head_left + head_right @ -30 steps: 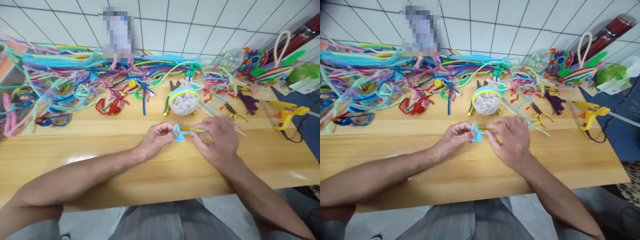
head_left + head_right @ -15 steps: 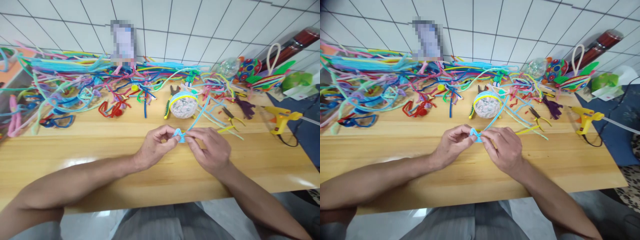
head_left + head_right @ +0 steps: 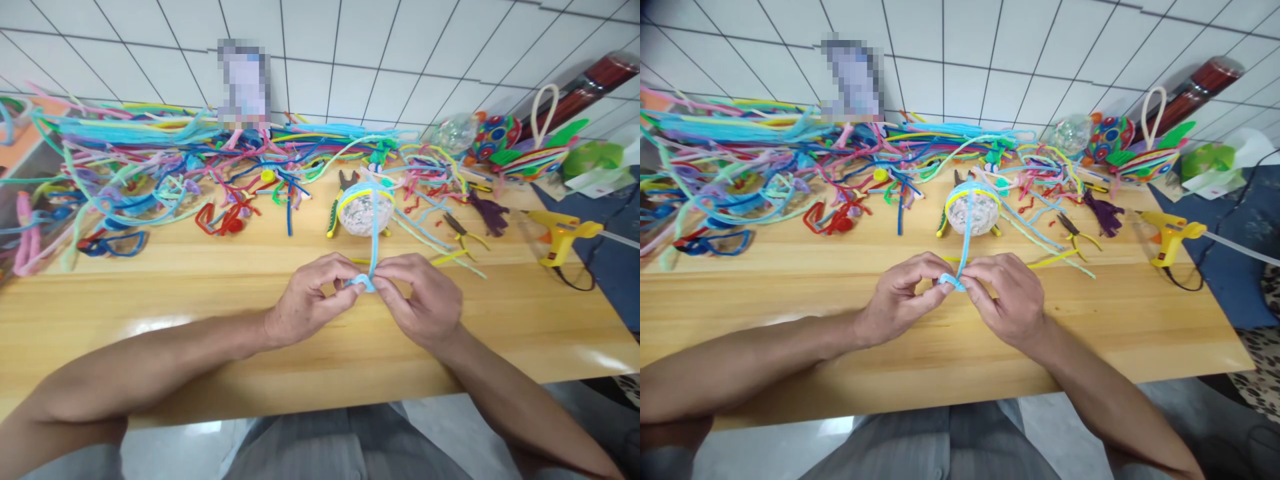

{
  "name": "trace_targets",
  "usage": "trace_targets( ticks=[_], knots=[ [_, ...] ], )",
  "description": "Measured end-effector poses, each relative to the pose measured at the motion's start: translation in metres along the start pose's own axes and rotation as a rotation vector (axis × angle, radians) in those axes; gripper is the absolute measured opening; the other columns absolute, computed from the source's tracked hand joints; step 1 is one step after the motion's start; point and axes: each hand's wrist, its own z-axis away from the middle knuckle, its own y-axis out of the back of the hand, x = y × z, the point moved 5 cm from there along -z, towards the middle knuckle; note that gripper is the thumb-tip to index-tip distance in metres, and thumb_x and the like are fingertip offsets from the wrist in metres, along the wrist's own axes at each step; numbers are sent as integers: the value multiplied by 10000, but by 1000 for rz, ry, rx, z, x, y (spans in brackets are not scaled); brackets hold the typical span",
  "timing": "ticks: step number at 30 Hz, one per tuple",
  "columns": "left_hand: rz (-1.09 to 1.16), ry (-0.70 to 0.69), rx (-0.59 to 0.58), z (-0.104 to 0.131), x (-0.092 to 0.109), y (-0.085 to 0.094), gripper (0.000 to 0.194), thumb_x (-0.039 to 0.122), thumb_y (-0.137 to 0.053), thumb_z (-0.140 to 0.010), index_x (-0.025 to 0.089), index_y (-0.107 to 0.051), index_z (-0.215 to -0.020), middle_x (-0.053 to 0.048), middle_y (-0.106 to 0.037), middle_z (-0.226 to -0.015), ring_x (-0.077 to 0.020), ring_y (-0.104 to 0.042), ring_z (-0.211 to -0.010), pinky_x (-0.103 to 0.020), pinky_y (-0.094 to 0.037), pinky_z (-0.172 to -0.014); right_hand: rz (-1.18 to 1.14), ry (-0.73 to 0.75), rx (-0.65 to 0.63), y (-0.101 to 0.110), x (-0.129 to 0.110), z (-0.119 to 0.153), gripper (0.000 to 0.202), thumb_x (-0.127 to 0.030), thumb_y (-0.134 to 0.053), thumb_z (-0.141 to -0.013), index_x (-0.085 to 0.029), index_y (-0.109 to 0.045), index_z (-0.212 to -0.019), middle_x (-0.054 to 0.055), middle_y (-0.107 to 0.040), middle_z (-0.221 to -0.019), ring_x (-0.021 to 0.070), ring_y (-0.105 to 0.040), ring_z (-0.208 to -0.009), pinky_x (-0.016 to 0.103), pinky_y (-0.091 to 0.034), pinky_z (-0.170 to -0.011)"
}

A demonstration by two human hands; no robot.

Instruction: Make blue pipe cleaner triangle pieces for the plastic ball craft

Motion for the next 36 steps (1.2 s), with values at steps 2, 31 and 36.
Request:
trace_targets(
  ticks=[2, 31, 36],
  knots=[
    [-5, -51, -19, 0, 3, 0, 64, 199, -700, -960, 201, -761, -941, -53, -768, -881, -139, -689, -797, -268, -544, -764, -5, 40, -4, 1, -2, -1, 220, -122, -675, -937, -303, -738, -1044, 27, -845, -976, 213, -801, -841, 375, -618, -767],
    [92, 266, 38, 2, -31, -1, 169, 328, -764, -932, 177, -720, -993, -32, -754, -880, -131, -662, -751, -250, -520, -719, -8, -98, -79, -10, 10, -2, 135, -168, -640, -979, -256, -733, -935, 23, -815, -831, 175, -767, -744, 292, -579, -701],
    [-296, 31, 59, -6, -23, 12, 302, 313, -811, -887, 193, -744, -1156, -74, -731, -1006, -179, -644, -899, -309, -518, -825, 42, -108, -103, -10, 14, -3, 136, -167, -620, -968, -245, -708, -900, 12, -781, -785, 168, -740, -727, 284, -551, -699]
  ],
)
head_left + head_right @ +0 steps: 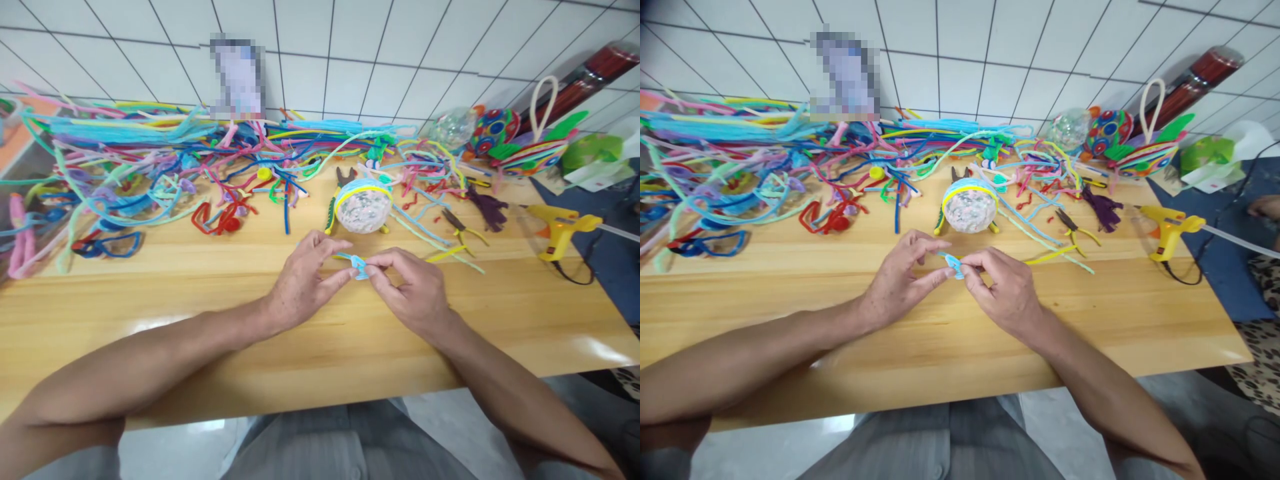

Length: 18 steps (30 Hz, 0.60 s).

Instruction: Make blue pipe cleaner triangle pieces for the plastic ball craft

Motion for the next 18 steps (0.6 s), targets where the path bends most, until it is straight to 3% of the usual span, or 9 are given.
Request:
trace_targets(
  ticks=[2, 4, 7, 12, 18],
  knots=[
    [-46, -67, -23, -3, 3, 2, 235, 302, -802, -893, 188, -763, -1094, -98, -738, -1063, -220, -659, -1034, -362, -511, -937, -25, -4, -12, 0, 2, 0, 121, -162, -627, -961, -234, -703, -900, 11, -770, -782, 162, -730, -726, 276, -541, -694],
    [23, -25, -117, -4, 3, -1, 123, 287, -749, -938, 174, -760, -988, -73, -759, -975, -187, -682, -931, -326, -520, -878, -84, -42, -25, -1, 4, 1, 106, -158, -637, -952, -224, -703, -900, 10, -760, -780, 157, -723, -726, 271, -535, -692],
    [203, 128, -202, -4, 1, -7, 131, 256, -686, -970, 160, -740, -899, -17, -751, -820, -123, -650, -741, -245, -505, -733, -263, -189, -63, -7, 12, 4, 48, -200, -671, -943, -219, -715, -941, 12, -767, -825, 157, -721, -751, 280, -546, -719],
    [452, 323, -155, 0, -7, -13, 166, 309, -724, -929, 148, -756, -902, -14, -751, -836, -118, -630, -754, -240, -510, -746, -675, -473, -105, -24, 25, 11, 204, -314, -769, -889, -222, -697, -1056, 28, -783, -936, 167, -717, -817, 298, -566, -755],
    [551, 381, -149, 3, -13, -18, 184, 327, -751, -900, 144, -751, -876, -10, -721, -813, -111, -602, -746, -241, -496, -748, -808, -587, -84, -31, 32, 13, 211, -335, -845, -825, -208, -730, -949, 7, -745, -833, 137, -647, -740, 274, -525, -715]
  ],
)
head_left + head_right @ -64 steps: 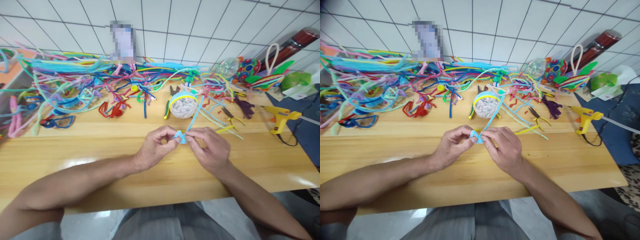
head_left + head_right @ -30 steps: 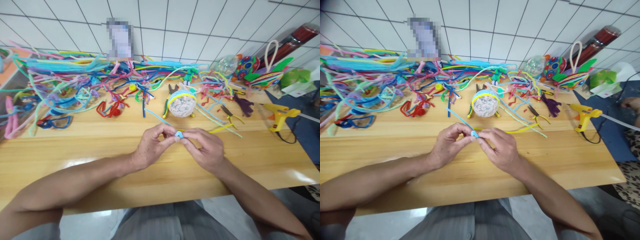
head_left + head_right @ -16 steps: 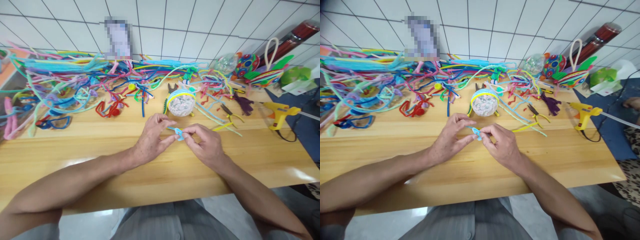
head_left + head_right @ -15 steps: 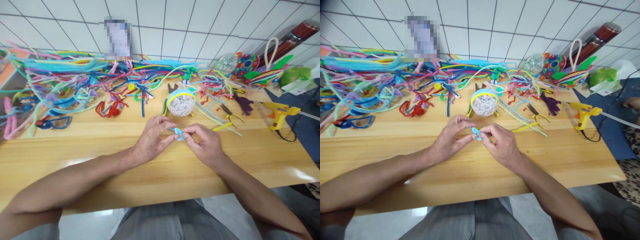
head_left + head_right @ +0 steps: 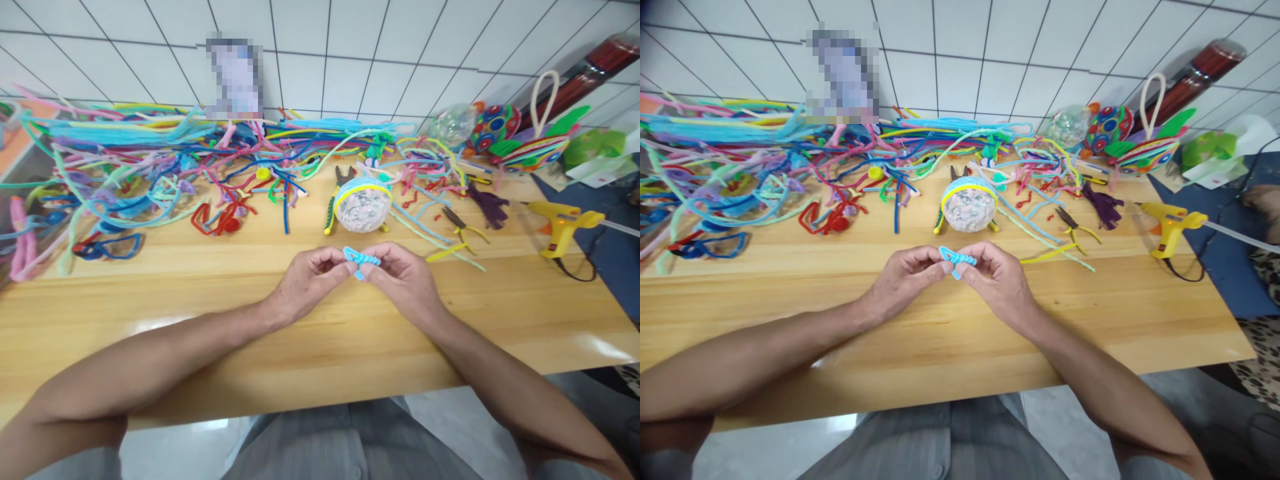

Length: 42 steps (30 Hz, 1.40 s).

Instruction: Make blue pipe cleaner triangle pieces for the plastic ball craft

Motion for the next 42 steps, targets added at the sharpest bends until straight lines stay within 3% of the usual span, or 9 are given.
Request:
trace_targets(
  ticks=[10, 17, 21, 27, 34, 42],
  knots=[
    [-32, -75, 16, 2, -4, -1, 253, 401, -770, -921, 150, -742, -909, -28, -741, -831, -138, -654, -771, -264, -532, -759, -80, -121, -26, -2, 5, -4, 268, -420, -856, -782, -209, -701, -843, -25, -640, -726, 131, -537, -671, 288, -444, -674],
    [-342, -432, -1, 3, 20, 2, 89, 210, -680, -1000, 176, -762, -999, -38, -776, -899, -131, -707, -835, -247, -544, -788, -190, -165, -70, 0, 6, -5, 228, -401, -835, -800, -214, -705, -814, -25, -651, -724, 137, -553, -688, 291, -419, -698],
    [-460, -596, 45, 4, 27, 5, 108, 152, -693, -978, 185, -754, -1062, -46, -787, -921, -129, -720, -839, -248, -552, -784, -230, -207, -156, -5, 6, -4, 189, -357, -814, -799, -211, -694, -801, -28, -650, -686, 135, -555, -647, 288, -418, -672],
    [-455, -596, -88, 7, 30, 0, 214, 114, -656, -941, 183, -710, -1136, -60, -784, -972, -148, -727, -868, -270, -573, -794, -166, -187, -196, -6, 6, -1, 151, -312, -777, -816, -202, -676, -800, -28, -635, -710, 128, -543, -667, 271, -413, -667],
    [-521, -615, -94, 6, 27, -1, 198, 72, -641, -909, 185, -688, -1065, -33, -761, -906, -125, -712, -804, -242, -564, -757, -78, -180, -191, -5, -3, -2, 145, -310, -741, -791, -203, -646, -764, -36, -597, -673, 118, -492, -632, 260, -379, -625],
    [-907, -930, -22, 15, 29, 4, 185, 168, -631, -981, 234, -690, -1144, -72, -788, -1023, -194, -704, -912, -345, -510, -822, -125, -237, -290, -10, 1, 0, 122, -300, -706, -751, -212, -624, -734, -41, -608, -633, 119, -496, -597, 264, -366, -593]
  ],
)
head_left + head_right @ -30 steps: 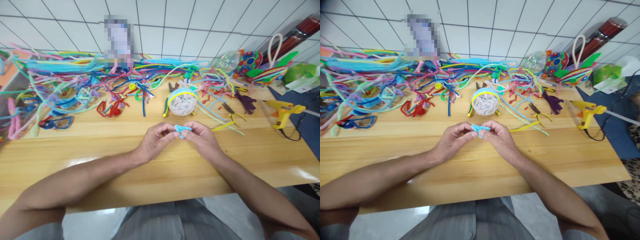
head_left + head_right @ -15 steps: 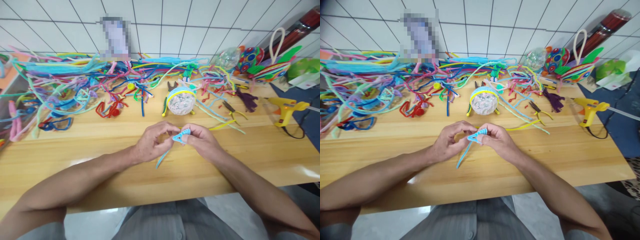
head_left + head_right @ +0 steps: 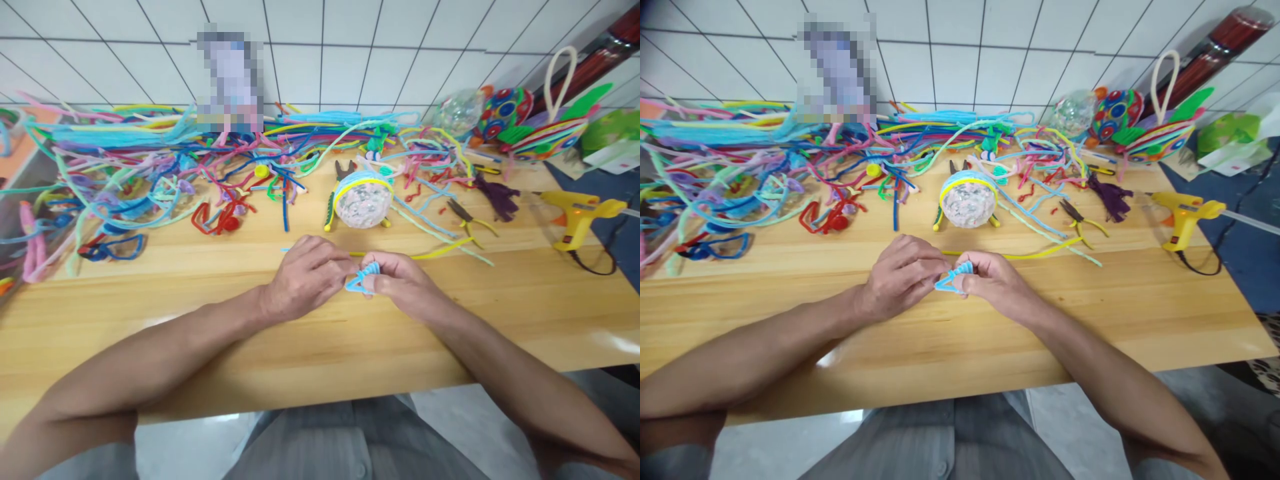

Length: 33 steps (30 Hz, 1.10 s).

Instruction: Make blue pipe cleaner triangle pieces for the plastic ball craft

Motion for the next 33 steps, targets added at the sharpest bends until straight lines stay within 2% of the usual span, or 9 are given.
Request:
trace_targets(
  ticks=[4, 9, 13, 19, 23, 28, 33],
  knots=[
    [-41, -43, 7, -1, 2, 1, 169, 183, -649, -978, 223, -673, -1141, -75, -785, -1022, -204, -684, -918, -352, -499, -821, -18, -12, -5, -1, 1, 1, 125, -304, -710, -757, -210, -631, -734, -42, -608, -639, 120, -501, -605, 267, -366, -599],
    [-8, -31, 33, -3, 2, 2, 121, 211, -678, -980, 209, -672, -1102, -68, -778, -967, -188, -679, -869, -333, -491, -792, -19, -27, -2, -1, 2, 1, 130, -309, -719, -753, -209, -638, -734, -37, -617, -634, 124, -509, -603, 272, -370, -603],
    [-41, -35, 5, -3, 2, 3, 105, 246, -661, -997, 227, -682, -1099, -61, -781, -981, -186, -684, -865, -337, -486, -782, -25, -48, -9, -2, 2, 1, 143, -316, -723, -743, -210, -633, -708, -34, -627, -622, 125, -517, -598, 269, -371, -601],
    [-36, -125, -2, -1, 3, 3, 140, 240, -639, -1003, 240, -690, -1133, -63, -774, -1005, -187, -670, -877, -342, -453, -756, -28, -43, -51, -4, 2, 0, 131, -310, -722, -737, -209, -646, -702, -31, -632, -631, 128, -519, -609, 267, -372, -602],
    [2, -61, -14, 0, 2, 1, 147, 253, -649, -999, 229, -684, -1139, -73, -766, -1010, -190, -671, -876, -340, -480, -773, -18, -50, -39, -3, 3, -1, 144, -317, -721, -740, -208, -633, -703, -35, -617, -634, 125, -511, -613, 268, -368, -609],
    [107, 19, 21, -3, 4, -1, 132, 184, -681, -973, 188, -680, -1105, -84, -769, -960, -178, -696, -871, -313, -539, -795, 18, -47, -10, 0, 3, -1, 148, -319, -717, -743, -207, -630, -702, -29, -625, -635, 127, -518, -616, 272, -374, -622],
    [190, 75, 10, -7, 7, 1, 141, 157, -667, -984, 215, -697, -1109, -62, -799, -969, -162, -729, -890, -307, -545, -817, 32, -37, 7, 0, 0, -2, 156, -322, -735, -748, -211, -632, -708, -31, -628, -629, 128, -517, -605, 271, -384, -615]
  ],
)
